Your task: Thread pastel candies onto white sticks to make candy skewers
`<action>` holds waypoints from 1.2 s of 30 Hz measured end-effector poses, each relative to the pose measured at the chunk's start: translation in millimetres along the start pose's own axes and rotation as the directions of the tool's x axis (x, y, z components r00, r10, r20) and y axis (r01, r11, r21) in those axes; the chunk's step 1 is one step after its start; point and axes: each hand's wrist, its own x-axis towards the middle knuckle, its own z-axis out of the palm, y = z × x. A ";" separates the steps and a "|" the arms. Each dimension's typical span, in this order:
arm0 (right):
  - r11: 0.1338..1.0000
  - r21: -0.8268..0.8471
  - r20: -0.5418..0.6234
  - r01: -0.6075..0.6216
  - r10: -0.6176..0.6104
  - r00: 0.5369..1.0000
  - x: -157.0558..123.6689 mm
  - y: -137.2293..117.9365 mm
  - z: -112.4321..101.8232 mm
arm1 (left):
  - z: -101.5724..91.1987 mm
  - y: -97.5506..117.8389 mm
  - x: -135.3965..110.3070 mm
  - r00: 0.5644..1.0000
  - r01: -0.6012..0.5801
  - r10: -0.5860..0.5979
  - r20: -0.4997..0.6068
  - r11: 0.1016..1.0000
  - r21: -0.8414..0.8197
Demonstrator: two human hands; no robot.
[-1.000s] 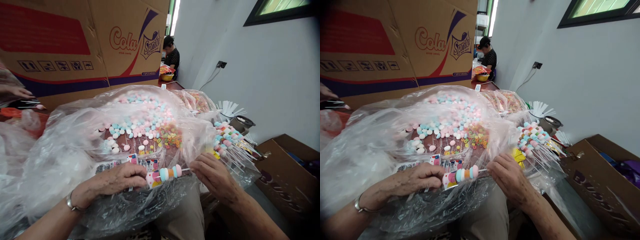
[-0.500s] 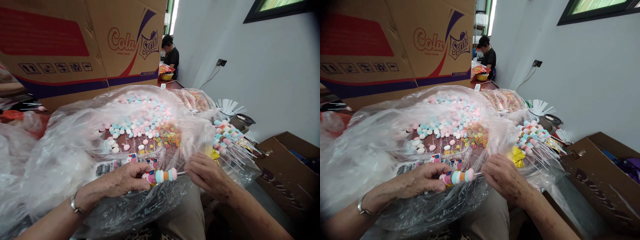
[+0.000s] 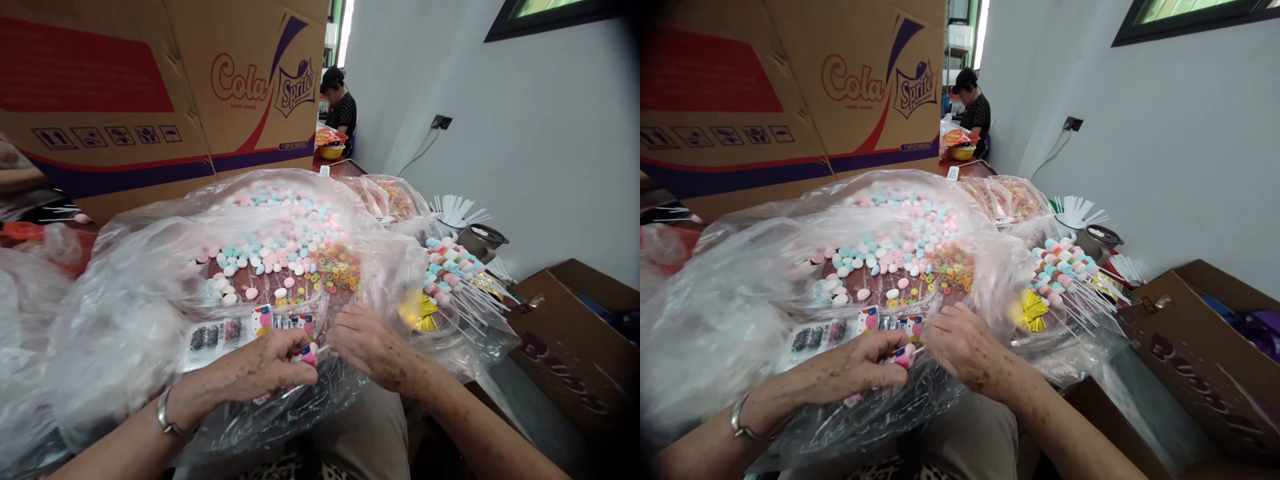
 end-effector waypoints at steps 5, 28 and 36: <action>0.999 0.033 0.037 -0.012 0.011 0.999 -0.6 1.3 -9.5 | -1.9 -6.1 -6.0 0.999 0.019 -0.016 0.038 0.997 -0.079; 0.999 -0.030 -0.018 0.042 -0.042 0.999 9.0 -2.2 9.7 | 1.1 -20.4 -10.9 0.981 -0.089 0.112 -0.156 0.985 0.145; 1.000 0.019 0.010 -0.002 0.002 1.000 7.2 0.0 -9.5 | -2.5 -22.2 -16.5 0.962 -0.002 0.082 -0.260 0.956 0.292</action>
